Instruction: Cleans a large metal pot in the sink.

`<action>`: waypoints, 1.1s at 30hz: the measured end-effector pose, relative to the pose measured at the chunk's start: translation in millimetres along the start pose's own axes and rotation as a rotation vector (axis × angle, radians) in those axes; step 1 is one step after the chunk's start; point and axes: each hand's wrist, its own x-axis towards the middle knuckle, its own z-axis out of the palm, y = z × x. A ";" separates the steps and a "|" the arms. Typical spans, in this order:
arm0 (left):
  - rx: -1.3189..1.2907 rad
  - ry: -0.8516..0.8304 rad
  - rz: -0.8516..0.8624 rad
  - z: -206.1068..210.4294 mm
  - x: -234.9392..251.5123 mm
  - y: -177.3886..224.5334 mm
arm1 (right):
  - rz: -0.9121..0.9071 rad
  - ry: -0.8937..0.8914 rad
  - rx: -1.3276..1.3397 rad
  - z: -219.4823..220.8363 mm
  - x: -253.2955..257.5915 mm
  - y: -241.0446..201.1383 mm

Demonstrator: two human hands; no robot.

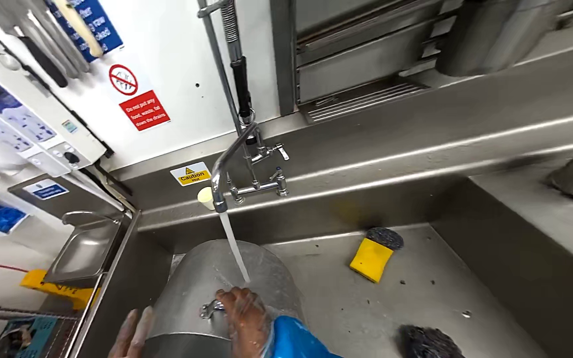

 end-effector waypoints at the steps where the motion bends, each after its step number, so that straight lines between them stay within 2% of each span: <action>1: -0.018 -0.041 0.049 -6.9 7.7 21.8 | 0.038 -0.094 0.018 -0.1 2.5 -8.9; 4: -0.021 0.001 0.070 -14.3 23.4 61.4 | 0.129 -0.374 0.021 -8.9 18.1 -26.1; 6: -0.012 -0.031 0.055 -16.6 31.1 72.9 | 0.148 -0.449 0.009 -10.8 26.1 -30.1; 11: -0.029 -0.364 -0.019 1.8 74.8 70.7 | 0.064 -0.497 0.051 -1.2 31.3 -32.0; 14: -0.193 -0.622 -0.054 5.5 98.9 63.7 | 0.013 -0.475 0.096 6.4 27.4 -29.9; 16: -0.314 -0.659 -0.069 7.1 100.8 52.1 | 0.002 -0.488 0.101 6.3 28.2 -28.1; 21: -0.337 -0.615 -0.074 11.2 108.1 45.9 | -0.016 -0.550 0.070 -15.0 35.9 -12.7; 24: -0.222 -0.616 -0.091 11.9 121.6 44.5 | 0.115 -0.442 -0.018 -46.0 15.8 15.3; 27: -0.074 -0.644 -0.113 10.2 132.1 43.4 | 0.211 -0.201 0.023 -49.7 -44.2 69.6; 28: -0.006 -0.679 -0.122 8.4 135.6 47.8 | 0.254 -0.194 0.080 -45.7 -66.9 82.7; 30: 0.089 -0.723 -0.143 8.5 140.6 58.4 | 0.405 -0.284 0.136 -30.6 -106.0 96.9; 33: 0.124 -0.706 -0.193 16.0 143.3 70.3 | 0.665 -0.479 0.042 0.4 -131.0 118.5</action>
